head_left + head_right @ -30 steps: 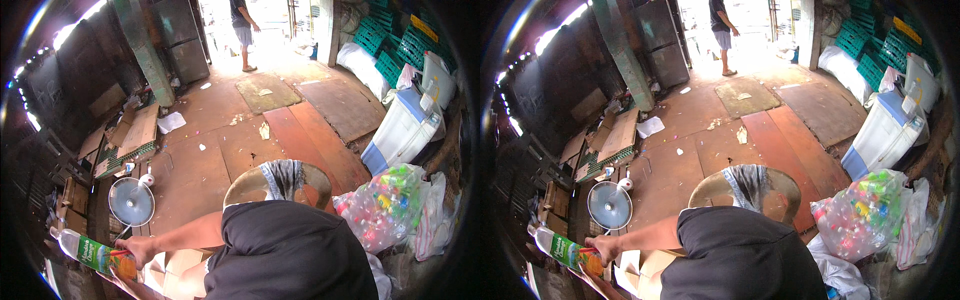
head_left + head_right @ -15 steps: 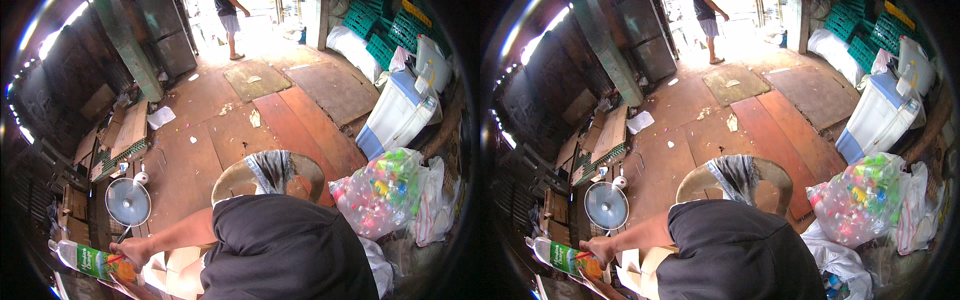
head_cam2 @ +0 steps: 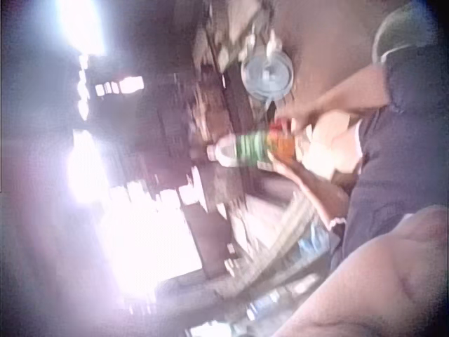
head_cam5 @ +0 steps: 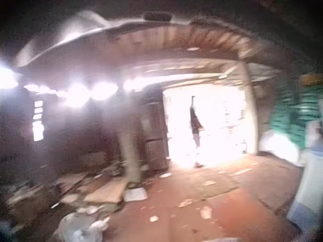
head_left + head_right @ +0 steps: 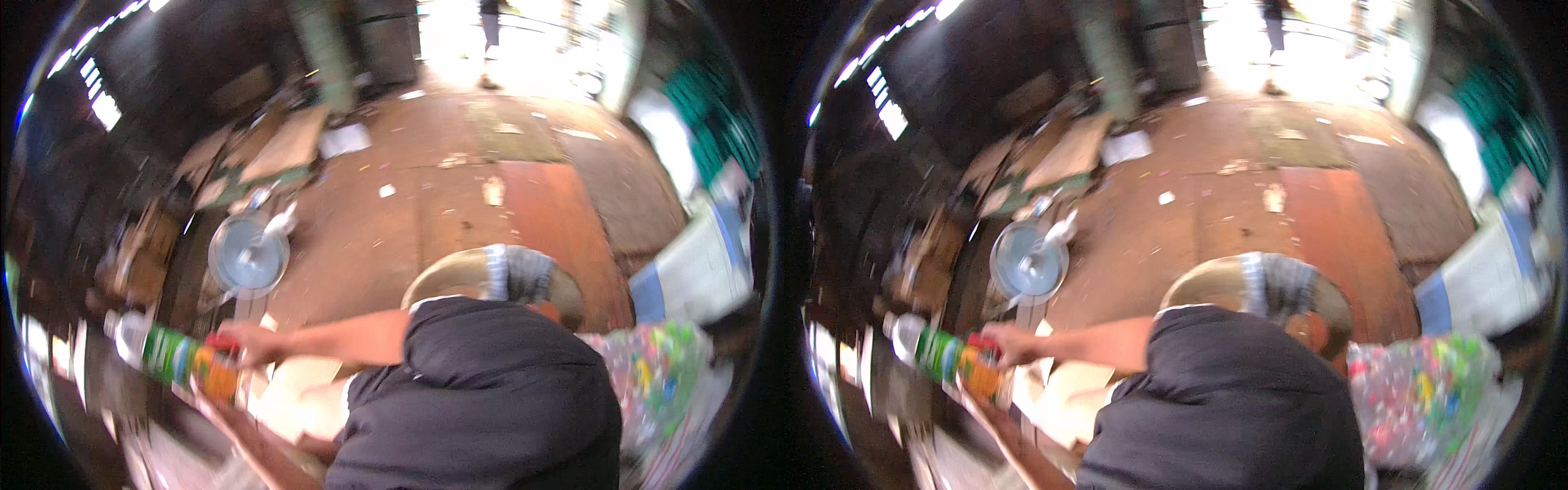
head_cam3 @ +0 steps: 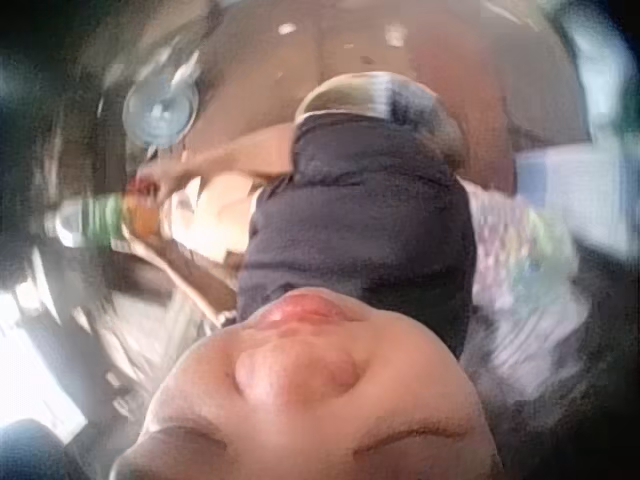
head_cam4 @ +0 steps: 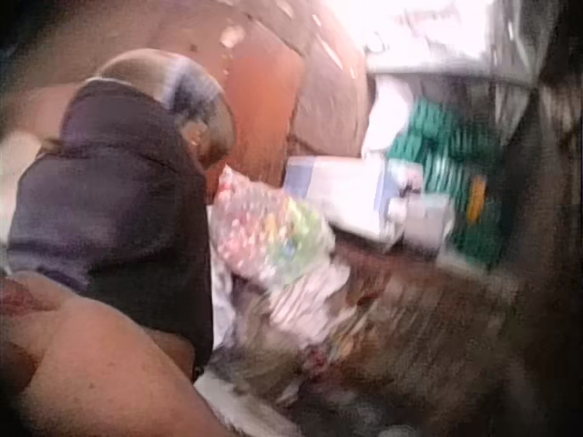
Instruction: The person sits among large bags of plastic bottles and uses a red utility knife to peel off labels from several bottles one by one. After removing each label, the person places the bottle into a large white sack.
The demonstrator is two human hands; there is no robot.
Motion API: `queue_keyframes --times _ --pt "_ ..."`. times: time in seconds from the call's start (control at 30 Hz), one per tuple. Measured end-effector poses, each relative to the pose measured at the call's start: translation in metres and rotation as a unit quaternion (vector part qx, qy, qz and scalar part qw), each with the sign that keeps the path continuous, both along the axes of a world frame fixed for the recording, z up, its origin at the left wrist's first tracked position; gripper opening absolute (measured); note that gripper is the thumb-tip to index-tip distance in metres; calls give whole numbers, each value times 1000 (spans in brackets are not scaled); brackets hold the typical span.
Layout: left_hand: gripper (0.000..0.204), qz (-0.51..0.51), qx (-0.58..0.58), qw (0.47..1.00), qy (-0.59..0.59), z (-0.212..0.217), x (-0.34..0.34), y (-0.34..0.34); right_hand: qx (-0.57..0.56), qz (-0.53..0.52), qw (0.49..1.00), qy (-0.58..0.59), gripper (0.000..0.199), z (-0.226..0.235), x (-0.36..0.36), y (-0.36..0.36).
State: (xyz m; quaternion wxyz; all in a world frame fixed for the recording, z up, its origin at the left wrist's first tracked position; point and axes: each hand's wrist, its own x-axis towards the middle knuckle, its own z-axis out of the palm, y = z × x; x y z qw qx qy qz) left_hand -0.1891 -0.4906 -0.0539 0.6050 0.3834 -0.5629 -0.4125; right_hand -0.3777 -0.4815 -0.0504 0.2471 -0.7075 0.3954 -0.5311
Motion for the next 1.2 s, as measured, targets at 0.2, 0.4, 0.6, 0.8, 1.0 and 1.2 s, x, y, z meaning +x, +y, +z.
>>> queue_keyframes --times 0.2,0.4,0.6,0.8,1.0,1.2 --pt "76 4 50 990 134 18 7 25 252 208 923 -202 67 13 -6 17" --pt "78 83 20 981 176 33 28 70 192 170 966 14 64 42 35 39" --pt "83 164 6 973 162 12 54 107 199 230 949 88 62 36 75 39" --pt "84 260 -8 960 106 -8 70 141 238 286 919 129 61 15 111 51" --pt "83 296 19 936 189 -17 99 174 220 344 912 48 41 -17 146 62" --pt "86 346 23 928 133 -38 111 197 127 331 929 107 16 -23 155 85"
